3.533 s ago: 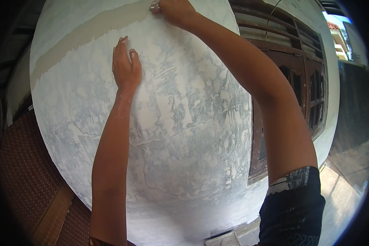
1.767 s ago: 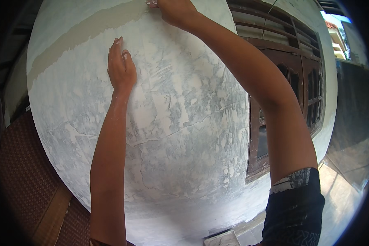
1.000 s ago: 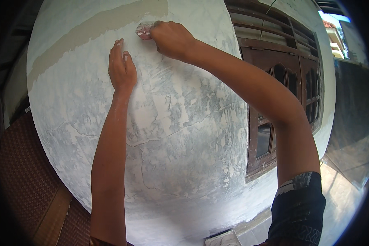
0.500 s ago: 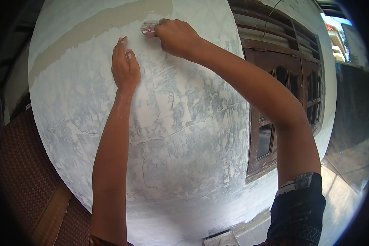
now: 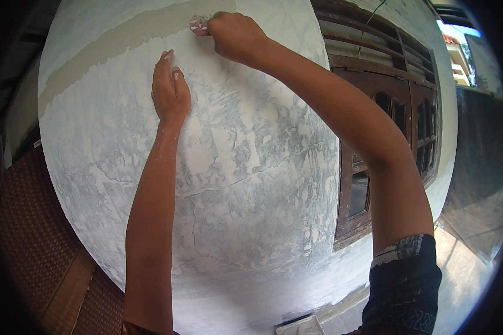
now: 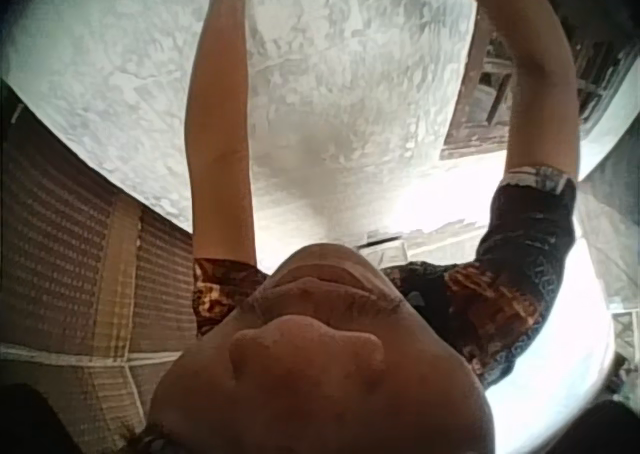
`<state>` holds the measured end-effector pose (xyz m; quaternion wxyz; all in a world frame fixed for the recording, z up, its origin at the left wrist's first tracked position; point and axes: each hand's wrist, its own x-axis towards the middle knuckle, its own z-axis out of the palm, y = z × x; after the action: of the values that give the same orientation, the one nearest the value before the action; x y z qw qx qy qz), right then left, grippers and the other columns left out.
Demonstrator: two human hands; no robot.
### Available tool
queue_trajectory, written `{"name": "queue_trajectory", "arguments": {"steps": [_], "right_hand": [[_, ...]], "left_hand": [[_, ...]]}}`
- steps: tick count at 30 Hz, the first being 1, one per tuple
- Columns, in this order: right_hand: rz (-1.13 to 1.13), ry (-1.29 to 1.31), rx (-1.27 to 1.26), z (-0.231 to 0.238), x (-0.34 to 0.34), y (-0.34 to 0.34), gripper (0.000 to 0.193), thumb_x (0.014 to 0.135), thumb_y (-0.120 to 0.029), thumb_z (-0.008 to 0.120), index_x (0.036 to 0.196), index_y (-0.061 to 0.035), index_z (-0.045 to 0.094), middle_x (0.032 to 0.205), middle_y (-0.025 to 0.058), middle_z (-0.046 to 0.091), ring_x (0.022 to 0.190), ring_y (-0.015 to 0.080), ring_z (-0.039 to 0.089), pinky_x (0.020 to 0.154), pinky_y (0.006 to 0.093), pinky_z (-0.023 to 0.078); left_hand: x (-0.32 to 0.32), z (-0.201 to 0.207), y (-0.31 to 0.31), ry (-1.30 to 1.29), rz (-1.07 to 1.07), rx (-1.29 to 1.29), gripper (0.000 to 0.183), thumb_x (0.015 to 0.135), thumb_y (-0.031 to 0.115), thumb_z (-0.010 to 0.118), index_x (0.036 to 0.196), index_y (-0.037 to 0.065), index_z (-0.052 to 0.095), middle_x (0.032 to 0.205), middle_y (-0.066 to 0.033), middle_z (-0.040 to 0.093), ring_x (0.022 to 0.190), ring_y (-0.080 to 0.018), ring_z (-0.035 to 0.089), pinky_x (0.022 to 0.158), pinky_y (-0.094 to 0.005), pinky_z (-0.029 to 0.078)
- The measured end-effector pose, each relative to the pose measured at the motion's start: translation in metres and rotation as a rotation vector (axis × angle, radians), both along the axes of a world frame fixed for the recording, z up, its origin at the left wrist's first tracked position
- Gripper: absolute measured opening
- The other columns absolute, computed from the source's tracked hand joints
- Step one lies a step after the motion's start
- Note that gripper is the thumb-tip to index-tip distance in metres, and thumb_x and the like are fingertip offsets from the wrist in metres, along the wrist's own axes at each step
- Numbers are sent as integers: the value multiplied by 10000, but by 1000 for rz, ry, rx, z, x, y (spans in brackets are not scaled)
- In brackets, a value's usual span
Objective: The person applies and smooths plaster onto a wall using a putty knife.
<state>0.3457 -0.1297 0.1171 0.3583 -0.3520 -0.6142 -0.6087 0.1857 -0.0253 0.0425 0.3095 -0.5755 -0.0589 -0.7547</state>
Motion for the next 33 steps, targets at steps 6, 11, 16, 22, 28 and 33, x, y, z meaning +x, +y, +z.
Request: {"name": "queue_trajectory", "arguments": {"steps": [6, 11, 16, 22, 28, 33], "right_hand": [[-134, 100, 54, 61, 27, 7, 232, 757, 33, 582, 960, 29, 695, 900, 229, 679, 837, 388, 678, 718, 460, 549], [-105, -46, -69, -7, -11, 7, 273, 782, -6, 618, 1021, -78, 730, 950, 213, 682, 849, 370, 690, 724, 443, 564], [90, 32, 108, 34, -9, -15, 197, 741, 37, 553, 885, 33, 688, 914, 219, 674, 798, 394, 671, 730, 470, 546], [-62, 10, 57, 29, 2, 16, 194, 738, 36, 567, 887, 29, 691, 933, 220, 680, 802, 393, 675, 725, 466, 550], [14, 15, 20, 17, -25, 3, 181, 768, 27, 571, 900, 24, 695, 960, 217, 670, 824, 395, 674, 745, 455, 554], [-39, 17, 74, 64, 2, 17, 163, 879, -116, 613, 931, 25, 675, 989, 230, 662, 925, 354, 663, 793, 453, 545]], "left_hand": [[11, 3, 3, 10, 15, 5, 442, 917, 108, 391, 1307, -45, 533, 1325, -247, 551, 1256, -396, 515, 1061, -439, 410], [-2, 0, 3, 12, 19, 6, 445, 915, 101, 387, 1309, -49, 530, 1332, -246, 545, 1251, -398, 517, 1056, -436, 415], [1, 1, -1, 4, -9, -2, 439, 904, 105, 409, 1288, -62, 539, 1316, -263, 554, 1243, -421, 518, 1076, -463, 397], [-1, 0, -1, 0, -50, -4, 432, 891, 106, 429, 1267, -71, 548, 1297, -285, 562, 1227, -449, 523, 1091, -498, 382], [-3, -2, -5, 17, -69, -12, 434, 885, 96, 426, 1266, -75, 545, 1299, -290, 556, 1227, -447, 522, 1087, -495, 387], [7, 2, -2, 27, -52, 0, 439, 884, 97, 420, 1268, -76, 543, 1308, -291, 549, 1241, -445, 513, 1092, -492, 382]]}}
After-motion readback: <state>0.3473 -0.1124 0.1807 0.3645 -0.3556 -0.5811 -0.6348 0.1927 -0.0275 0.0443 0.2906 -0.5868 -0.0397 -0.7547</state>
